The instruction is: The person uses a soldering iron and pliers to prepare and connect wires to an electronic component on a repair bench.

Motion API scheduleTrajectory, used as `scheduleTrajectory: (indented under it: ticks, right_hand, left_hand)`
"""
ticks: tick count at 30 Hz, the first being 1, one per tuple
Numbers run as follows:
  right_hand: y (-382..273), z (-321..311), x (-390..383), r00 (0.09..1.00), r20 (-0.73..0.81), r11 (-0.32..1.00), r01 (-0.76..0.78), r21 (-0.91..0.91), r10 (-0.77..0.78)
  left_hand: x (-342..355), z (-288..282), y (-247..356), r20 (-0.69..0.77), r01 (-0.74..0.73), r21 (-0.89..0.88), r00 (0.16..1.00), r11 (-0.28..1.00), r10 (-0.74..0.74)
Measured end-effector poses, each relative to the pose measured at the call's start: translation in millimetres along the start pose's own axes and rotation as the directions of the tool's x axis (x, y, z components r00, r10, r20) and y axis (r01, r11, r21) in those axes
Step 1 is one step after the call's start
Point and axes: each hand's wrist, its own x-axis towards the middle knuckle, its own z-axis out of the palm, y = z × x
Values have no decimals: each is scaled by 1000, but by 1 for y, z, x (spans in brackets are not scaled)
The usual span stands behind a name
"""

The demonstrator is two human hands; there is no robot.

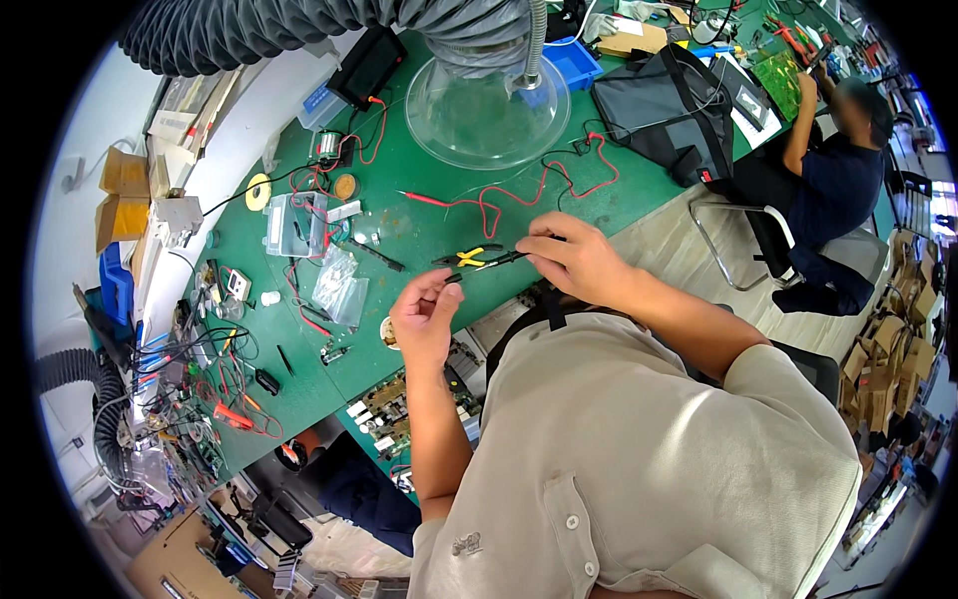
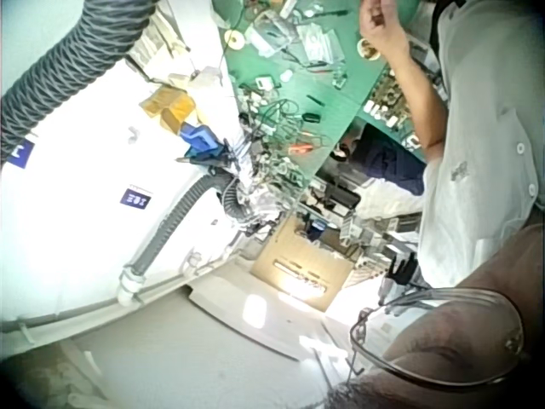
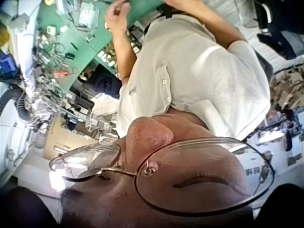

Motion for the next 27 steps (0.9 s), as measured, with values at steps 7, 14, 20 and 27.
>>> scheduleTrajectory:
  ticks: [7, 14, 20, 27]
  right_hand:
    - [-3, 2, -1, 1000, 17, 1000, 3, 1, -3]
    - [-5, 7, -2, 998, -23, 998, 55, 7, -55]
    - [-6, 14, -2, 998, -28, 999, 49, 15, -49]
    - [-8, 16, -3, 999, 49, 1000, -12, 24, 11]
  left_hand:
    - [-1, 7, 3, 58, 1, 27, 998, 1000, -2]
    - [0, 12, 2, 111, 16, 10, 994, 1000, -17]
    - [2, 16, 0, 146, 56, 14, 988, 998, -58]
    - [3, 20, 2, 113, 76, -5, 991, 997, -75]
